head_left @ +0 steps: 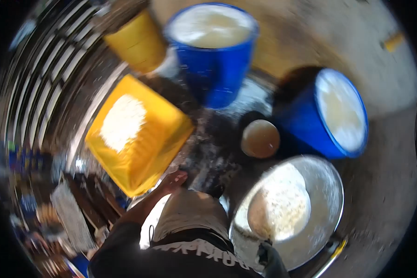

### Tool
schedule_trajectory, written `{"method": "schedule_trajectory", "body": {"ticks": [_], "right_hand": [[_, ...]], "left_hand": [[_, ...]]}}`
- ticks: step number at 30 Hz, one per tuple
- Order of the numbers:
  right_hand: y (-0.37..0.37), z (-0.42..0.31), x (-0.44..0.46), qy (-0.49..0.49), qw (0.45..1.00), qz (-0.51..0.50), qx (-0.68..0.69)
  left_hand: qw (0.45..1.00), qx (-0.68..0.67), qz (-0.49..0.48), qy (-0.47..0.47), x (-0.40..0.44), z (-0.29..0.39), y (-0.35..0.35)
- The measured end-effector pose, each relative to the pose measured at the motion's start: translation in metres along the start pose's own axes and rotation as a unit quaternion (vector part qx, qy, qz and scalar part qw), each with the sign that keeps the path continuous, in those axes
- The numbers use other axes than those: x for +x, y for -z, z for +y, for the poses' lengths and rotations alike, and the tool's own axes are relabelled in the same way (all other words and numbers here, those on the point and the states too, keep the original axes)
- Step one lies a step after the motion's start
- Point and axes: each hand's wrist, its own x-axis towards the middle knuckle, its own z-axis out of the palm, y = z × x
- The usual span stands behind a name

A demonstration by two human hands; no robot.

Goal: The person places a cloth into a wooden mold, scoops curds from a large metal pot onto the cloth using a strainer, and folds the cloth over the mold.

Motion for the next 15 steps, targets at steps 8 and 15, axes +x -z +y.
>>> {"method": "schedule_trajectory", "body": {"ticks": [8,15], "right_hand": [[-0.164,-0.007,-0.047,-0.031,0.982,-0.041,-0.18],[-0.4,0.025,-0.028,-0.065,0.947,-0.128,-0.287]], "left_hand": [[0.957,0.075,0.272,-0.061,-0.049,-0.074,0.203],[0.783,0.385,0.422,0.245,-0.109,-0.125,0.384]]}}
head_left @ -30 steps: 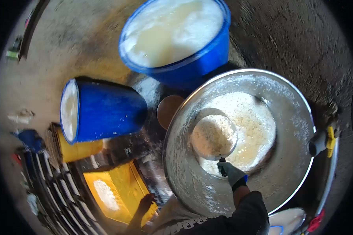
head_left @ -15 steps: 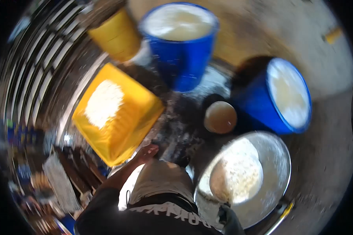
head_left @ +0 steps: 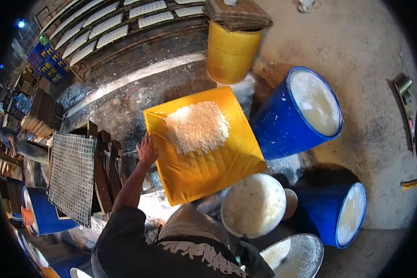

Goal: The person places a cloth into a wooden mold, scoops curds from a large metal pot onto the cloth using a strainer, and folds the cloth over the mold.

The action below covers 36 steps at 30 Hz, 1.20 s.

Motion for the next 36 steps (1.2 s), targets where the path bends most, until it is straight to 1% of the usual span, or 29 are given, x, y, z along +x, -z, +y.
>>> {"method": "schedule_trajectory", "body": {"ticks": [1,3,4,5,7,9,11,12,14,15,17,18,19,21,22,23,24,25,26,27,28,29,30,31,32,33,34,35,36], "right_hand": [[-0.031,-0.014,0.012,-0.005,1.0,-0.022,-0.008],[-0.093,-0.037,0.033,-0.004,0.999,-0.047,-0.02],[-0.121,-0.047,0.042,0.001,0.998,-0.055,-0.026],[-0.147,-0.053,0.046,0.052,0.995,-0.045,-0.068],[-0.198,-0.064,0.053,0.151,0.976,-0.009,-0.154],[-0.209,-0.081,0.133,0.044,0.988,-0.105,-0.103],[-0.225,-0.095,0.193,-0.06,0.976,-0.202,-0.049],[-0.237,-0.099,0.202,-0.059,0.976,-0.205,-0.043],[-0.266,-0.108,0.211,0.009,0.977,-0.143,-0.156],[-0.274,-0.111,0.215,0.009,0.978,-0.144,-0.149],[-0.286,-0.118,0.22,0.08,0.989,-0.085,-0.093],[-0.287,-0.126,0.221,0.094,0.987,-0.057,-0.117],[-0.292,-0.135,0.213,0.094,0.988,-0.057,-0.11],[-0.294,-0.152,0.197,0.245,0.96,0.111,-0.072],[-0.284,-0.169,0.206,0.376,0.907,0.168,-0.088],[-0.262,-0.194,0.228,0.498,0.832,0.223,-0.1],[-0.23,-0.223,0.263,0.63,0.736,0.243,-0.044],[-0.202,-0.246,0.285,0.743,0.615,0.263,0.014],[-0.189,-0.253,0.238,0.66,0.701,0.268,0.028],[-0.177,-0.254,0.159,0.569,0.775,0.269,0.048],[-0.165,-0.247,0.103,0.577,0.773,0.238,0.112],[-0.137,-0.235,0.07,0.599,0.749,0.251,0.134],[-0.093,-0.223,0.062,0.628,0.718,0.266,0.14],[-0.044,-0.205,0.053,0.653,0.686,0.286,0.144],[-0.005,-0.179,0.034,0.61,0.715,0.27,0.209],[0.033,-0.149,0.015,0.568,0.736,0.242,0.277],[0.095,-0.119,0.037,0.555,0.718,0.307,0.286],[0.133,-0.083,0.023,0.501,0.731,0.345,0.31],[0.172,-0.049,0.014,0.461,0.748,0.327,0.349]], "left_hand": [[1.0,0.002,0.006,0.003,0.012,-0.013,0.002],[0.996,0.008,-0.076,-0.052,0.027,-0.034,-0.006],[0.994,0.009,-0.096,-0.057,0.031,-0.037,-0.008],[0.994,0.011,-0.095,-0.059,0.033,-0.036,-0.005],[0.989,0.027,-0.127,-0.074,0.034,-0.035,0.002],[0.988,0.031,-0.124,-0.085,0.037,-0.037,0.003],[0.988,0.015,-0.122,-0.091,0.041,-0.041,0.003],[0.989,0.015,-0.109,-0.098,0.042,-0.043,-0.001],[0.988,0.019,-0.117,-0.101,0.046,-0.047,-0.009],[0.987,0.019,-0.123,-0.098,0.049,-0.047,-0.01],[0.985,0.029,-0.14,-0.095,0.053,-0.044,-0.006],[0.983,0.037,-0.155,-0.086,0.053,-0.041,-0.004],[0.983,0.04,-0.157,-0.092,0.054,-0.039,-0.003],[0.983,0.043,-0.162,-0.075,0.052,-0.036,-0.001],[0.982,0.048,-0.164,-0.083,0.051,-0.036,-0.002],[0.983,0.044,-0.164,-0.071,0.052,-0.037,-0.005],[0.984,0.04,-0.163,-0.062,0.053,-0.038,-0.005],[0.982,0.046,-0.163,-0.08,0.054,-0.034,0.0],[0.984,0.041,-0.169,-0.047,0.055,-0.03,0.001],[0.984,0.037,-0.174,-0.013,0.056,-0.025,0.002],[0.989,-0.028,-0.142,-0.037,0.067,-0.05,-0.037],[0.987,-0.092,-0.114,-0.064,0.075,-0.067,-0.069],[0.983,0.001,-0.008,-0.182,0.056,-0.039,-0.053],[0.971,-0.02,0.125,-0.204,0.057,-0.039,-0.09],[0.964,-0.127,0.125,-0.197,0.026,0.012,-0.058],[0.959,-0.105,0.133,-0.225,0.01,0.039,-0.055],[0.952,-0.103,0.091,-0.273,-0.016,0.075,-0.043],[0.908,-0.03,0.172,-0.38,-0.029,0.098,-0.061],[0.926,-0.249,-0.018,-0.284,-0.065,0.131,-0.06]]}}
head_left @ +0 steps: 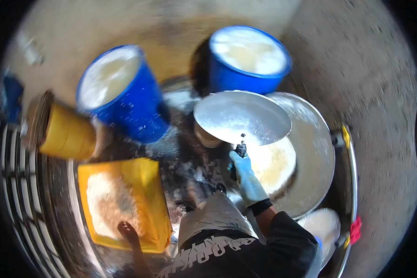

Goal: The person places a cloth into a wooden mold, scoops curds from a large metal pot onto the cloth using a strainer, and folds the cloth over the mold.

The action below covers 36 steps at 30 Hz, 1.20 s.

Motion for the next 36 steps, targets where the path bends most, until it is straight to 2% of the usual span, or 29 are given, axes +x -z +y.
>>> {"method": "schedule_trajectory", "body": {"ticks": [1,3,5,6,7,9,10,11,13,16,18,20,22,23,24,25,27,29,30,33,35,36], "right_hand": [[0.054,-0.004,0.011,-0.058,0.998,0.006,0.022],[0.157,0.042,0.064,-0.133,0.984,0.044,0.106],[0.237,0.09,0.11,-0.164,0.961,0.143,0.172],[0.267,0.097,0.123,-0.195,0.945,0.192,0.181],[0.291,0.103,0.134,-0.229,0.925,0.238,0.188],[0.333,0.141,0.176,-0.154,0.887,0.357,0.248],[0.347,0.149,0.193,-0.1,0.871,0.408,0.255],[0.359,0.157,0.21,-0.047,0.861,0.417,0.289],[0.36,0.133,0.236,-0.033,0.813,0.5,0.296],[0.395,0.235,0.335,-0.017,0.784,0.466,0.41],[0.385,0.249,0.387,0.087,0.747,0.539,0.378],[0.37,0.262,0.423,0.086,0.754,0.554,0.342],[0.356,0.264,0.436,-0.063,0.841,0.438,0.312],[0.356,0.247,0.43,-0.156,0.883,0.332,0.293],[0.355,0.213,0.422,-0.191,0.895,0.243,0.32],[0.354,0.205,0.426,-0.238,0.915,0.201,0.255],[0.365,0.243,0.445,-0.302,0.914,0.019,0.272],[0.358,0.277,0.451,-0.333,0.895,-0.001,0.296],[0.356,0.29,0.452,-0.361,0.878,-0.017,0.314],[0.356,0.299,0.44,-0.438,0.825,-0.058,0.351],[0.351,0.271,0.4,-0.418,0.851,-0.045,0.315],[0.352,0.259,0.38,-0.431,0.846,-0.068,0.307]], "left_hand": [[0.996,-0.054,-0.073,-0.008,-0.006,0.032,-0.018],[0.963,-0.159,-0.219,0.001,-0.019,0.092,-0.053],[0.911,-0.227,-0.343,-0.002,-0.034,0.146,-0.095],[0.888,-0.24,-0.379,-0.098,-0.037,0.131,-0.13],[0.849,-0.299,-0.434,0.048,-0.051,0.178,-0.135],[0.838,-0.14,-0.525,0.044,-0.059,0.237,-0.147],[0.84,-0.128,-0.526,0.039,-0.065,0.26,-0.155],[0.828,-0.085,-0.55,0.059,-0.071,0.281,-0.162],[0.803,-0.018,-0.582,0.123,-0.079,0.323,-0.176],[0.793,0.033,-0.588,0.153,-0.09,0.378,-0.187],[0.793,0.051,-0.583,0.169,-0.094,0.404,-0.192],[0.793,0.081,-0.582,0.16,-0.093,0.411,-0.196],[0.79,0.088,-0.567,0.214,-0.086,0.415,-0.203],[0.792,0.114,-0.556,0.224,-0.087,0.423,-0.206],[0.796,0.123,-0.549,0.222,-0.086,0.427,-0.208],[0.797,0.125,-0.546,0.226,-0.083,0.429,-0.21],[0.801,0.129,-0.539,0.228,-0.078,0.435,-0.21],[0.801,0.085,-0.55,0.223,-0.076,0.44,-0.204],[0.799,0.084,-0.537,0.256,-0.074,0.435,-0.204],[0.807,0.011,-0.516,0.285,-0.076,0.414,-0.194],[0.817,0.018,-0.53,0.228,-0.082,0.398,-0.183],[0.819,0.011,-0.537,0.201,-0.085,0.392,-0.178]]}}
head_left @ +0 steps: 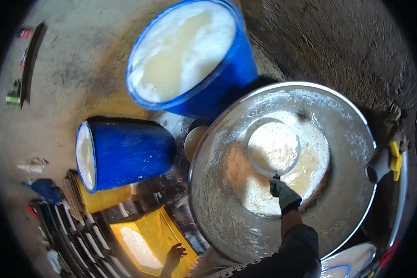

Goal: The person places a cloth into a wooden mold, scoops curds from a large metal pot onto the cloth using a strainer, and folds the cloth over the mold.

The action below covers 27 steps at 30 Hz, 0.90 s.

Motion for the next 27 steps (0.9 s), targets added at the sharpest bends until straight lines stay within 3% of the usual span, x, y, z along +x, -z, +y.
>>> {"method": "schedule_trajectory", "body": {"ticks": [3,5,7,9,11,13,15,17,19,21,22,25,27], "right_hand": [[0.005,0.039,-0.048,-0.043,0.999,-0.012,-0.006],[-0.022,0.07,-0.123,-0.043,0.999,0.019,-0.019],[-0.07,0.096,-0.216,-0.03,0.991,0.056,-0.113],[-0.131,0.119,-0.312,-0.01,0.959,0.122,-0.257],[-0.194,0.157,-0.383,0.005,0.906,0.177,-0.383],[-0.184,0.179,-0.394,-0.032,0.903,0.101,-0.417],[-0.2,0.208,-0.404,-0.054,0.879,0.085,-0.466],[-0.221,0.236,-0.414,-0.064,0.855,0.088,-0.507],[-0.246,0.27,-0.416,-0.072,0.827,0.087,-0.551],[-0.271,0.308,-0.42,-0.083,0.803,0.079,-0.585],[-0.287,0.333,-0.412,-0.093,0.789,0.069,-0.603],[-0.337,0.415,-0.38,-0.121,0.752,0.041,-0.647],[-0.372,0.472,-0.358,-0.138,0.726,0.012,-0.673]], "left_hand": [[0.997,-0.081,-0.018,0.005,0.004,-0.045,0.013],[0.983,-0.156,-0.08,-0.06,0.002,-0.081,0.027],[0.932,-0.346,-0.097,-0.053,0.013,-0.142,0.032],[0.984,-0.16,0.025,-0.077,0.013,-0.194,0.025],[0.934,-0.355,-0.023,-0.018,0.024,-0.262,0.025],[0.951,-0.295,0.058,0.079,0.013,-0.292,0.016],[0.937,-0.313,0.083,0.128,-0.004,-0.325,0.013],[0.9,-0.396,0.077,0.163,-0.014,-0.385,0.01],[0.925,-0.336,0.046,0.17,-0.012,-0.46,-0.003],[0.87,-0.414,0.107,0.245,-0.018,-0.487,-0.011],[0.767,-0.534,0.137,0.328,-0.015,-0.499,-0.008],[0.617,-0.713,0.245,0.227,-0.016,-0.52,0.019],[0.574,-0.755,0.274,0.161,-0.018,-0.518,0.058]]}}
